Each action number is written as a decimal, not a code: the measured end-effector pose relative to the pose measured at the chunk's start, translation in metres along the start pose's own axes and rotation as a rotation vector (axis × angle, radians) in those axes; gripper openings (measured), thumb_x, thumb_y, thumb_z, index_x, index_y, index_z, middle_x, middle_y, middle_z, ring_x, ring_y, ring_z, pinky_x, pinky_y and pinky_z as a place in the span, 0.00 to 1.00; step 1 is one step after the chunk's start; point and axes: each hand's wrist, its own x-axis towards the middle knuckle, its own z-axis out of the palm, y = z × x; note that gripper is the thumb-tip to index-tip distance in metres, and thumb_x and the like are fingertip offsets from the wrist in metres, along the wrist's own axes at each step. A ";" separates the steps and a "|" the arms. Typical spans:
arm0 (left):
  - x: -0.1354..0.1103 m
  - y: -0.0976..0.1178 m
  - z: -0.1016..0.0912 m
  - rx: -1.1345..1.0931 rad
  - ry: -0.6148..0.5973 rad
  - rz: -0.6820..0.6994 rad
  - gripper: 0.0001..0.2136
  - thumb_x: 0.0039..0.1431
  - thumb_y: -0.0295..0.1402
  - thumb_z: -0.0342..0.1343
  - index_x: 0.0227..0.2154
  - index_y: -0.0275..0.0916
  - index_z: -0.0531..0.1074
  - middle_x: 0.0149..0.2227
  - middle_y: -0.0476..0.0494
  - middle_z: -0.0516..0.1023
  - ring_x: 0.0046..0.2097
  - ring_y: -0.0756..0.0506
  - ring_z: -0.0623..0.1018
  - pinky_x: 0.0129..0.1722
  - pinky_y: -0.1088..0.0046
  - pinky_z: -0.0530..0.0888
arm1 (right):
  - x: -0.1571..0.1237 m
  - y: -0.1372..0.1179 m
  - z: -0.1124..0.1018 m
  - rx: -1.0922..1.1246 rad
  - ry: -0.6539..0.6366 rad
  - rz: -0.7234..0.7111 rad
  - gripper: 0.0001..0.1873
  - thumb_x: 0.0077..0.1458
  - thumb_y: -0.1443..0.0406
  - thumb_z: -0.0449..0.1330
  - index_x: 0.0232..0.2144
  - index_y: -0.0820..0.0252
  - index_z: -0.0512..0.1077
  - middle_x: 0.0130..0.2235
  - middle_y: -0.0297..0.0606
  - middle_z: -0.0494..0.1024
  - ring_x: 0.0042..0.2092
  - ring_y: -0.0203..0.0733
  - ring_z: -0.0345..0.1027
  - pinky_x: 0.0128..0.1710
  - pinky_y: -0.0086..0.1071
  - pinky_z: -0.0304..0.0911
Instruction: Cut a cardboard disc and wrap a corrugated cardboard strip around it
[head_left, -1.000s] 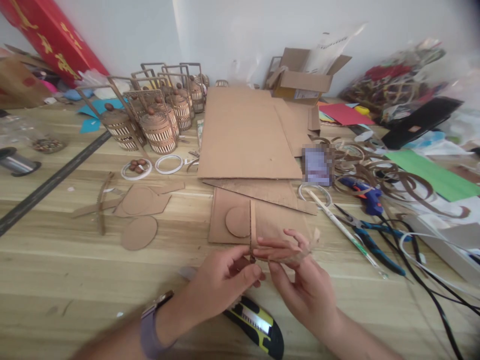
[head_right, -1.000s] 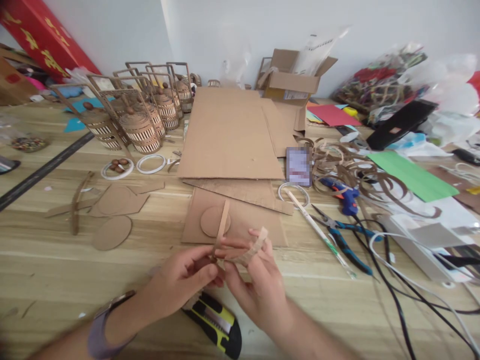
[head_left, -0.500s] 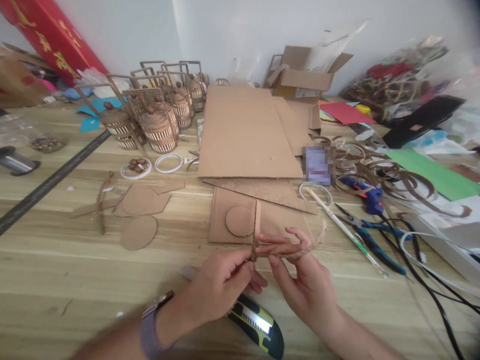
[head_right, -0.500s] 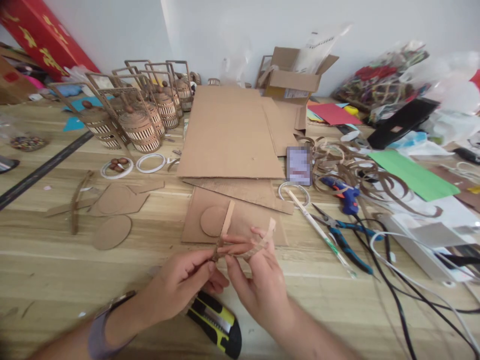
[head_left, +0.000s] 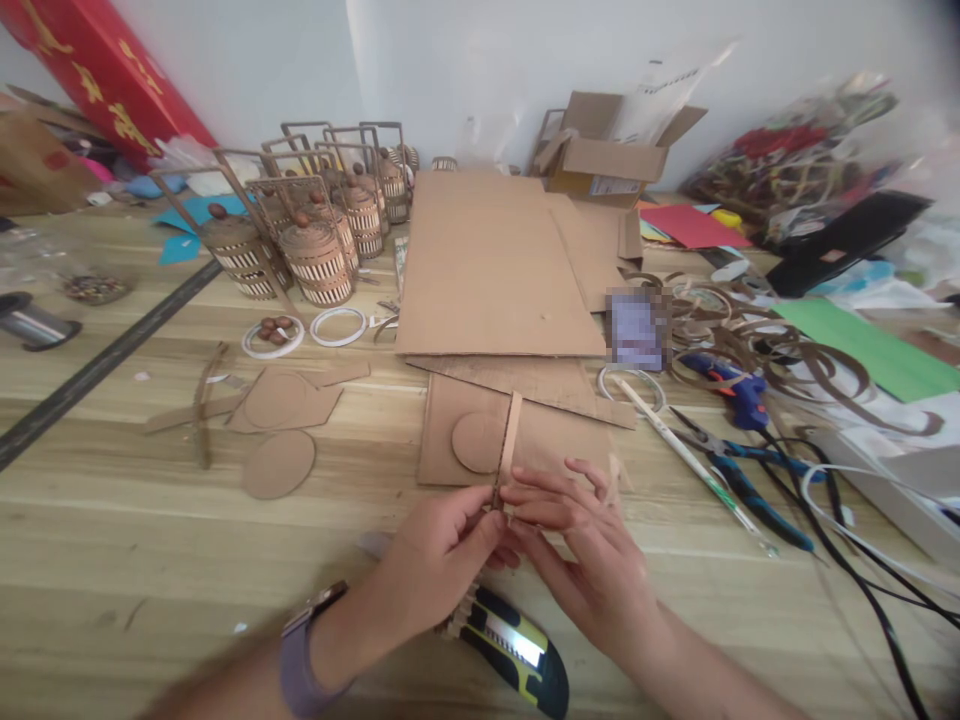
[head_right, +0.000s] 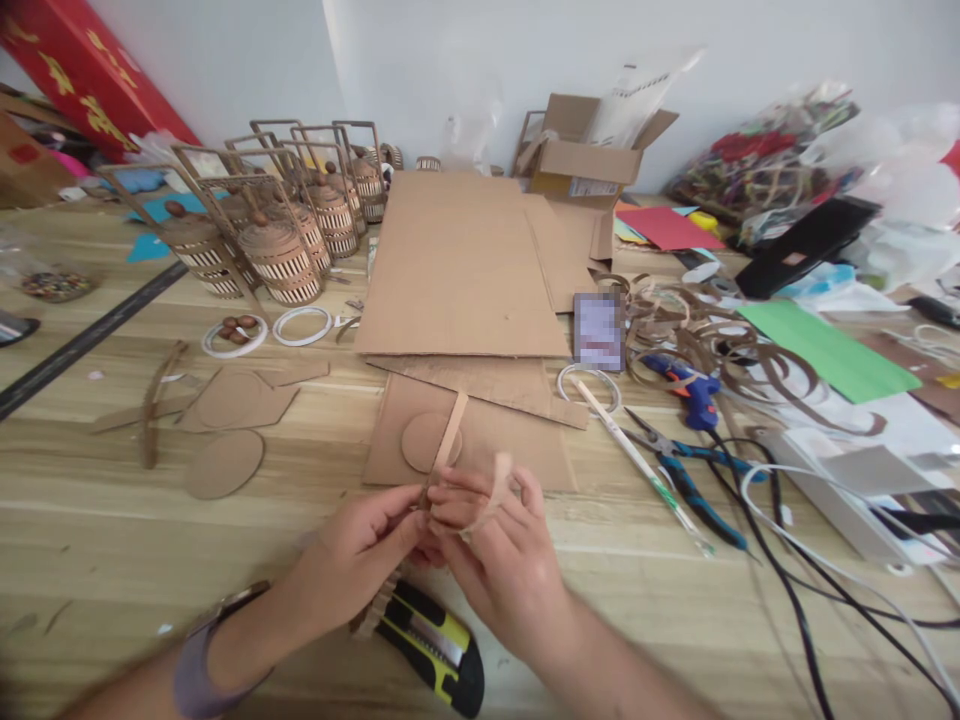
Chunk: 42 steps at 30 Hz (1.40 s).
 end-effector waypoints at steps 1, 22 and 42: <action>0.000 0.000 0.000 -0.012 -0.009 -0.007 0.17 0.68 0.41 0.50 0.46 0.34 0.76 0.34 0.43 0.82 0.35 0.47 0.81 0.37 0.74 0.78 | 0.000 0.000 0.000 0.011 0.008 0.008 0.10 0.60 0.74 0.58 0.40 0.54 0.67 0.39 0.34 0.84 0.47 0.43 0.79 0.58 0.43 0.54; 0.002 0.000 0.000 -0.031 -0.020 0.000 0.21 0.66 0.48 0.52 0.47 0.34 0.76 0.35 0.41 0.81 0.36 0.46 0.81 0.37 0.74 0.77 | -0.003 0.003 0.001 -0.024 0.011 0.024 0.09 0.61 0.71 0.60 0.41 0.53 0.68 0.41 0.35 0.84 0.48 0.45 0.78 0.58 0.45 0.55; 0.002 0.001 -0.001 -0.022 -0.001 -0.003 0.19 0.68 0.45 0.51 0.50 0.37 0.76 0.40 0.41 0.82 0.39 0.45 0.81 0.40 0.73 0.77 | -0.001 0.000 0.001 -0.018 0.000 0.033 0.07 0.61 0.69 0.60 0.40 0.54 0.67 0.40 0.35 0.84 0.49 0.45 0.78 0.57 0.45 0.54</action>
